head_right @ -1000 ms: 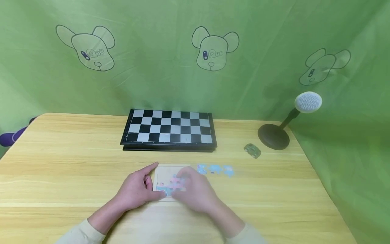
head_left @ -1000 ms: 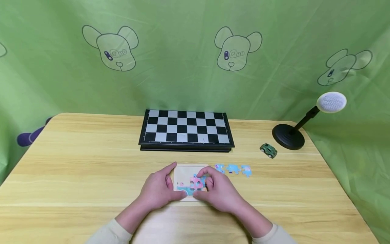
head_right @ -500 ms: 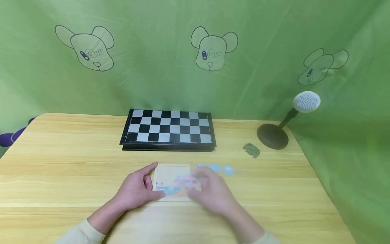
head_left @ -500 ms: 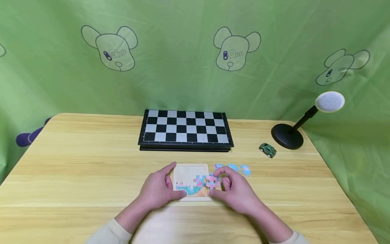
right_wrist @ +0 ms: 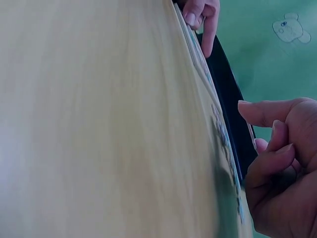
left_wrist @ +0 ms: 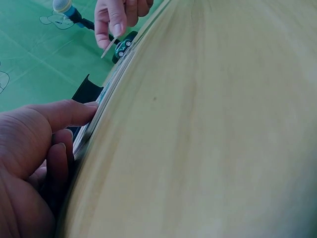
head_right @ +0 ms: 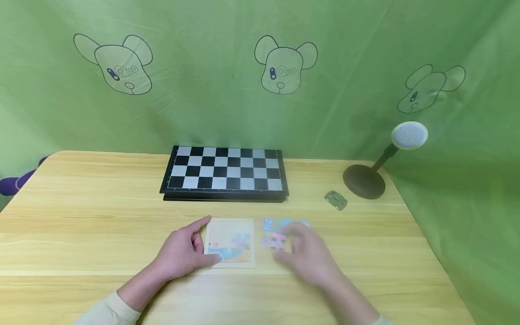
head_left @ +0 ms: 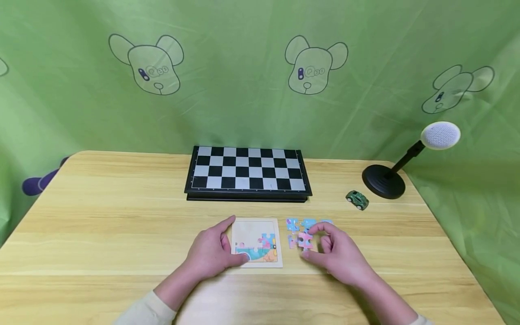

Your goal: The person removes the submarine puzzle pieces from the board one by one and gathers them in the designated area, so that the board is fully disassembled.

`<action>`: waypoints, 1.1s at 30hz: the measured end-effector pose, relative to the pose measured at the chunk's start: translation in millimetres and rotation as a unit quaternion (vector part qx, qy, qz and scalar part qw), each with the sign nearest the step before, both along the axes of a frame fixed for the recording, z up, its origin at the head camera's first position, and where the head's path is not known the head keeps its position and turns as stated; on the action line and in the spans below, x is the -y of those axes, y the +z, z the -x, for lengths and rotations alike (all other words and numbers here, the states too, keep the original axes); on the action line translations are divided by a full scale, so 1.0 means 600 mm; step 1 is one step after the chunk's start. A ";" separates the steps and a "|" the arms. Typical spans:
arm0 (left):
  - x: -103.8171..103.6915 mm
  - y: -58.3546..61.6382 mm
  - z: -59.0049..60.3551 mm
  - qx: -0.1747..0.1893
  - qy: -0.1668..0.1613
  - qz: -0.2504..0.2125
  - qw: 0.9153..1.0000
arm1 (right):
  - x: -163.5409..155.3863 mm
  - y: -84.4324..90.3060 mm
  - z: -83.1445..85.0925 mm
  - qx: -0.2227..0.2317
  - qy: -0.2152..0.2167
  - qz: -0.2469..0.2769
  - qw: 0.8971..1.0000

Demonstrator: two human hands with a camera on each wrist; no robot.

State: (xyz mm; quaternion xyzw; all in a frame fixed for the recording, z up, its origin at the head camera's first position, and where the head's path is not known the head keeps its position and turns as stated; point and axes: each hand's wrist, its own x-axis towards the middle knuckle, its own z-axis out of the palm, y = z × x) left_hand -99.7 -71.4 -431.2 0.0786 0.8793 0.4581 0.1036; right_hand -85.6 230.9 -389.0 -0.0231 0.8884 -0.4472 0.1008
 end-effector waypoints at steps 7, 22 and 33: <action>0.000 0.000 0.000 0.007 -0.003 -0.005 1.000 | -0.026 -0.012 0.006 0.016 0.001 -0.006 1.000; 0.002 0.000 0.000 -0.002 -0.004 -0.011 1.000 | -0.048 -0.033 0.022 0.044 0.004 -0.011 0.999; 0.006 0.001 -0.001 -0.007 -0.019 -0.017 1.000 | -0.046 -0.037 0.025 0.051 -0.005 -0.015 0.999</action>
